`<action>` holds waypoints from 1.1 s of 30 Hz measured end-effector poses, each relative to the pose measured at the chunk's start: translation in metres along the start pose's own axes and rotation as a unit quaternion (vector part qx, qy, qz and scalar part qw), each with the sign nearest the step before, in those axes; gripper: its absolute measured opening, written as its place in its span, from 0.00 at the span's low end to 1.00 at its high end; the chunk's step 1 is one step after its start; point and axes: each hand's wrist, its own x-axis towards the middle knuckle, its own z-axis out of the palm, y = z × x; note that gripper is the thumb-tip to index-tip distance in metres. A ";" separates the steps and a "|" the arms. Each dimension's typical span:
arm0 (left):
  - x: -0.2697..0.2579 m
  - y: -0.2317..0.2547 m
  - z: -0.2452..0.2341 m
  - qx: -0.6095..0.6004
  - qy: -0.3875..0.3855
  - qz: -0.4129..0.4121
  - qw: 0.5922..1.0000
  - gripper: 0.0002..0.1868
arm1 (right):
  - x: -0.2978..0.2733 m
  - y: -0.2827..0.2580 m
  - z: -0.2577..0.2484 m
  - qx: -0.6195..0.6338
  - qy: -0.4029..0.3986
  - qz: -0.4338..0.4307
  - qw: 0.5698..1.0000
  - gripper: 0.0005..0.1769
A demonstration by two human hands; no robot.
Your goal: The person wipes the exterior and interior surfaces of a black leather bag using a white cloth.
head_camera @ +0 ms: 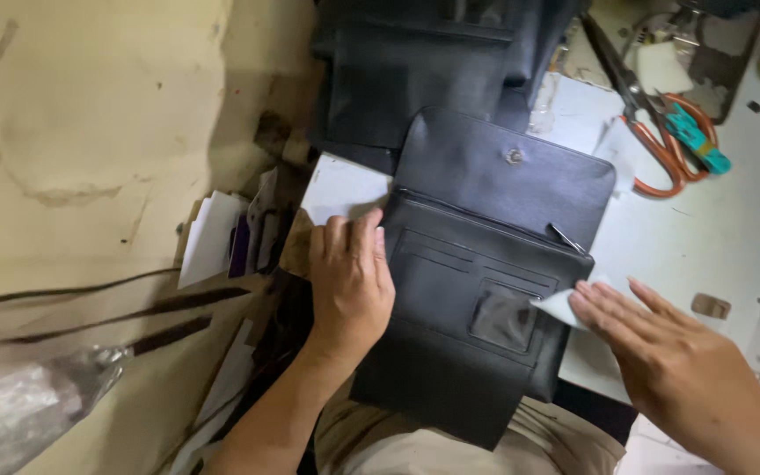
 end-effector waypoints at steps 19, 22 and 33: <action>-0.004 0.005 0.002 0.038 -0.014 -0.004 0.999 0.11 | 0.083 -0.032 0.028 0.107 0.134 -0.084 0.982 0.48; -0.001 0.005 0.002 0.054 -0.013 0.001 0.998 0.10 | 0.068 -0.028 0.045 0.035 0.071 -0.091 0.993 0.36; -0.001 0.008 0.006 0.052 -0.027 -0.001 0.998 0.09 | -0.041 -0.052 0.014 0.341 -0.039 -0.068 0.937 0.25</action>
